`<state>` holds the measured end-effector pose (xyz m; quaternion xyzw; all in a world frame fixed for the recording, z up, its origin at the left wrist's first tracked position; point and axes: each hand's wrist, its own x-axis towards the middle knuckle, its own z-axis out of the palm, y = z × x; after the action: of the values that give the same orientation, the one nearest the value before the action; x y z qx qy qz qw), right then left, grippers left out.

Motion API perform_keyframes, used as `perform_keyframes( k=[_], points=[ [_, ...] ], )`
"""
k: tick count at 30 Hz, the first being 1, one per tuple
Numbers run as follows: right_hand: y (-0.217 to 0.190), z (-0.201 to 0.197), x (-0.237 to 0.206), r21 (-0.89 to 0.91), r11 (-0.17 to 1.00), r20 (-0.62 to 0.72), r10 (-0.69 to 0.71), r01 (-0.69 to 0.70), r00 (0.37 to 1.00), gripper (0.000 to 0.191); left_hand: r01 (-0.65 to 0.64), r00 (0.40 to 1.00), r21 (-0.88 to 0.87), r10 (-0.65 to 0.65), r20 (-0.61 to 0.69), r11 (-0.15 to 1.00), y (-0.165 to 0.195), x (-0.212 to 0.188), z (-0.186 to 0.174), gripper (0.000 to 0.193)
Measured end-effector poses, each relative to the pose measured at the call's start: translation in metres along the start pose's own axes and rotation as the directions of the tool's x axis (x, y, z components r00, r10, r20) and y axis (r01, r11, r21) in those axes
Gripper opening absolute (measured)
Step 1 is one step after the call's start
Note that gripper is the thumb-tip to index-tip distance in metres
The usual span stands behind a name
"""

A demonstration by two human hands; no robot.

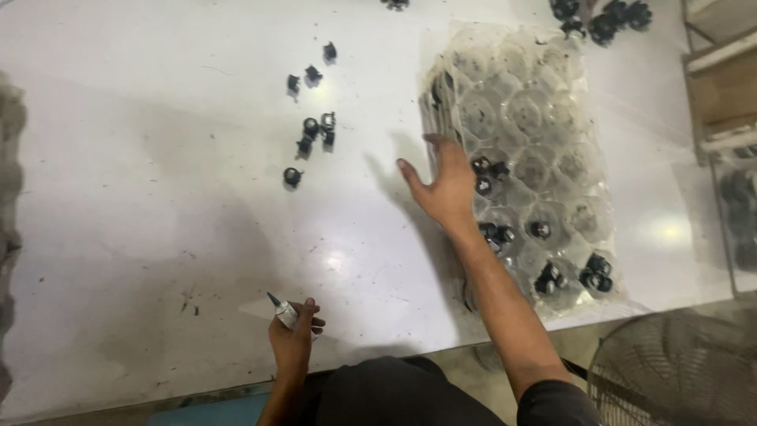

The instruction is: The person picks small black plastic components one at a time from a tray and squeezes adhesive from a tube onto each one, then places the treated component back into the tray. They briefly open the adhesive tube and continue treating components across the workbench.

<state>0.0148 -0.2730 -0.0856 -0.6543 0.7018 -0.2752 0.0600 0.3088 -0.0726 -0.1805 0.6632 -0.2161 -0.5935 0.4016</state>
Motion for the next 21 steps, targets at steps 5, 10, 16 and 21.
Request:
perform_keyframes(
  k=[5,10,16,21],
  points=[
    [-0.055,0.105,0.055,0.034,0.959,0.127,-0.282,0.280,0.951,0.084,0.065,0.992,-0.054,-0.071,-0.107,0.996,-0.009,-0.003,-0.031,0.028],
    [-0.069,0.154,0.092,-0.089,0.731,0.270,-0.636,0.676,0.723,0.077,0.097,0.955,-0.035,-0.103,-0.278,0.995,-0.018,-0.003,-0.068,0.029],
    [-0.057,0.175,0.055,-0.054,0.919,0.287,-0.361,0.391,0.887,0.033,0.071,0.950,-0.046,-0.081,-0.300,0.996,-0.024,-0.009,-0.086,0.029],
    [-0.051,0.145,-0.004,-0.083,0.996,0.148,-0.020,0.033,0.989,0.028,0.028,0.983,0.032,-0.021,-0.184,0.999,-0.019,0.002,-0.059,0.026]
  ],
)
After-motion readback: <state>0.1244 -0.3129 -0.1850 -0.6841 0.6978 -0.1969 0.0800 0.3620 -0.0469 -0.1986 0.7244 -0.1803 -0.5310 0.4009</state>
